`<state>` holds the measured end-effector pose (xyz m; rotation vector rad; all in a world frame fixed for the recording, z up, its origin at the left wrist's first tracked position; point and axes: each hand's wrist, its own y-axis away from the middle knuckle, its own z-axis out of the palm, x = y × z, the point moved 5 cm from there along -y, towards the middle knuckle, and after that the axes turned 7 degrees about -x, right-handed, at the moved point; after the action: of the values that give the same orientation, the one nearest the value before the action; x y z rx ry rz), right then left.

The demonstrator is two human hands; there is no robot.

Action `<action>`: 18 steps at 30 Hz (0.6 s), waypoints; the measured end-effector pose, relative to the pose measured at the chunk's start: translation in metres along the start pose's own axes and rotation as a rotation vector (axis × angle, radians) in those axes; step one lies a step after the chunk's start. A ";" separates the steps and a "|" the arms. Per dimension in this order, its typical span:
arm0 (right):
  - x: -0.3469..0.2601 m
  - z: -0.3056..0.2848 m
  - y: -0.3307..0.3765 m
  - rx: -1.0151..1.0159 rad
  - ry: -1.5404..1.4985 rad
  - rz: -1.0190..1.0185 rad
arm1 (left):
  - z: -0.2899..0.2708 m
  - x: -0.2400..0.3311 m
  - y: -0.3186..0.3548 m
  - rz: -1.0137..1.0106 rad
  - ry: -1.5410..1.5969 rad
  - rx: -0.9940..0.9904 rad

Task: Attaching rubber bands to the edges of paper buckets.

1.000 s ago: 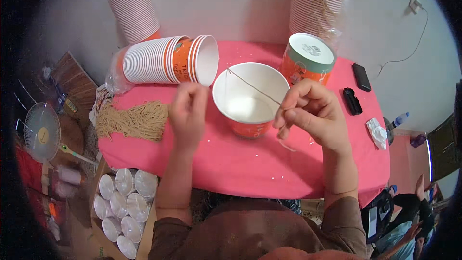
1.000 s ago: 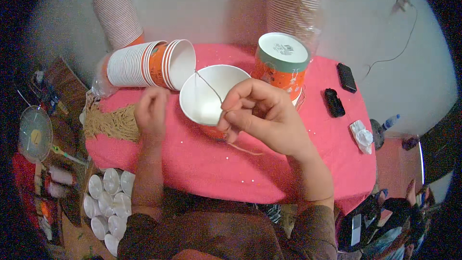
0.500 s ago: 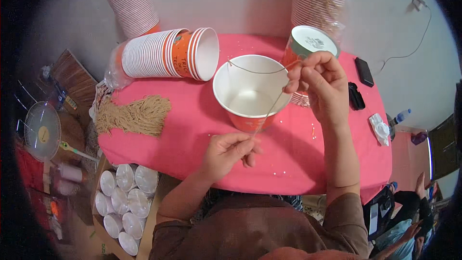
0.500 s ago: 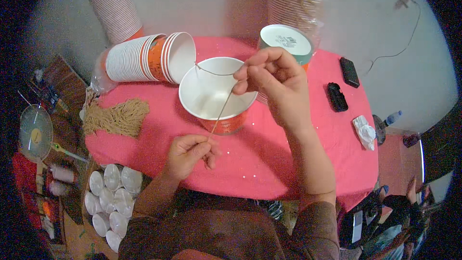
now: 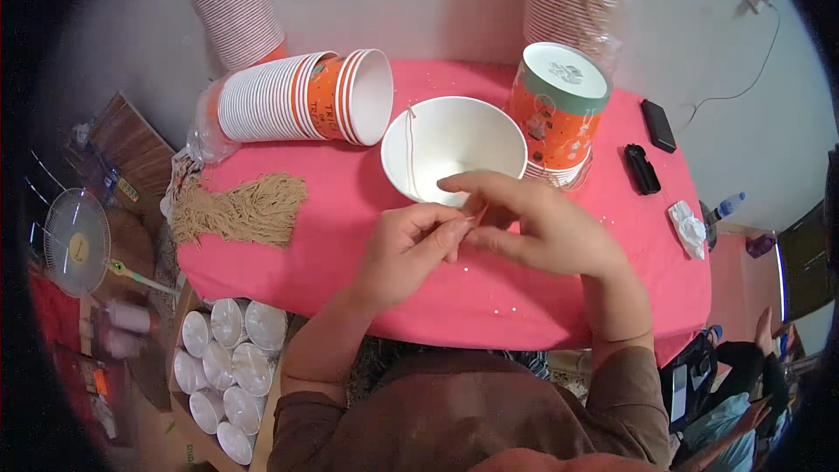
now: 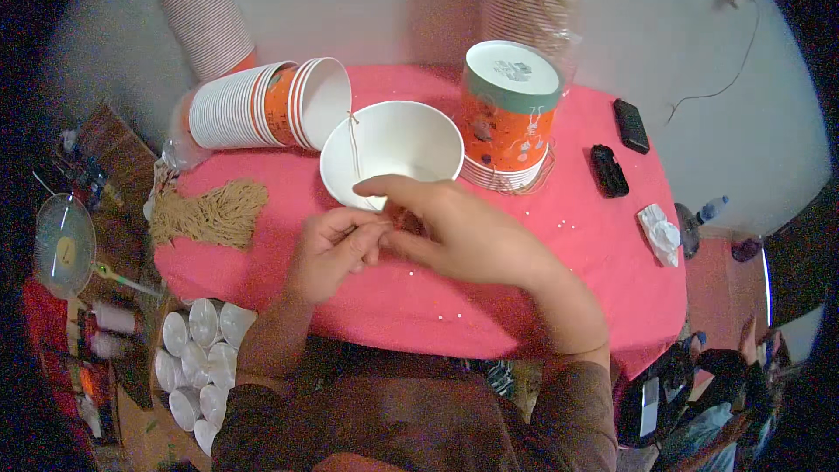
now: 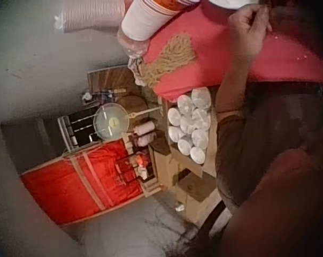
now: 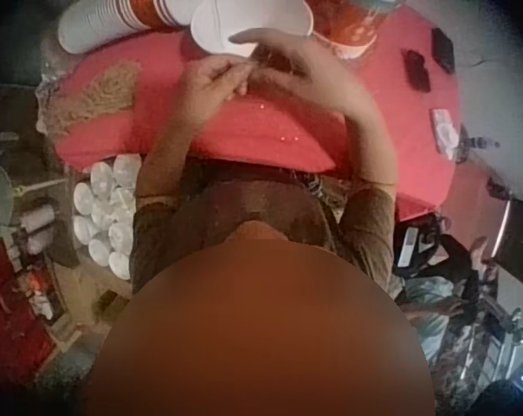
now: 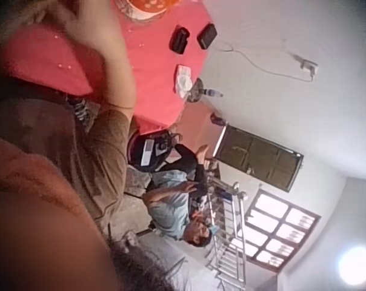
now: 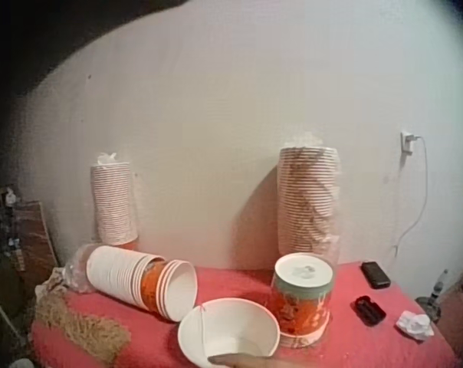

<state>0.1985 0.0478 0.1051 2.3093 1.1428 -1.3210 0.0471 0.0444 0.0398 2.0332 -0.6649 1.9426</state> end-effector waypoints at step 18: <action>0.030 -0.030 -0.002 0.120 0.532 -0.190 | 0.001 -0.011 0.006 0.542 -0.994 0.292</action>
<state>0.2247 0.0810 0.0977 2.7984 1.5010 -0.8618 0.0448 0.0399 0.0284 3.2688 -1.2868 1.1183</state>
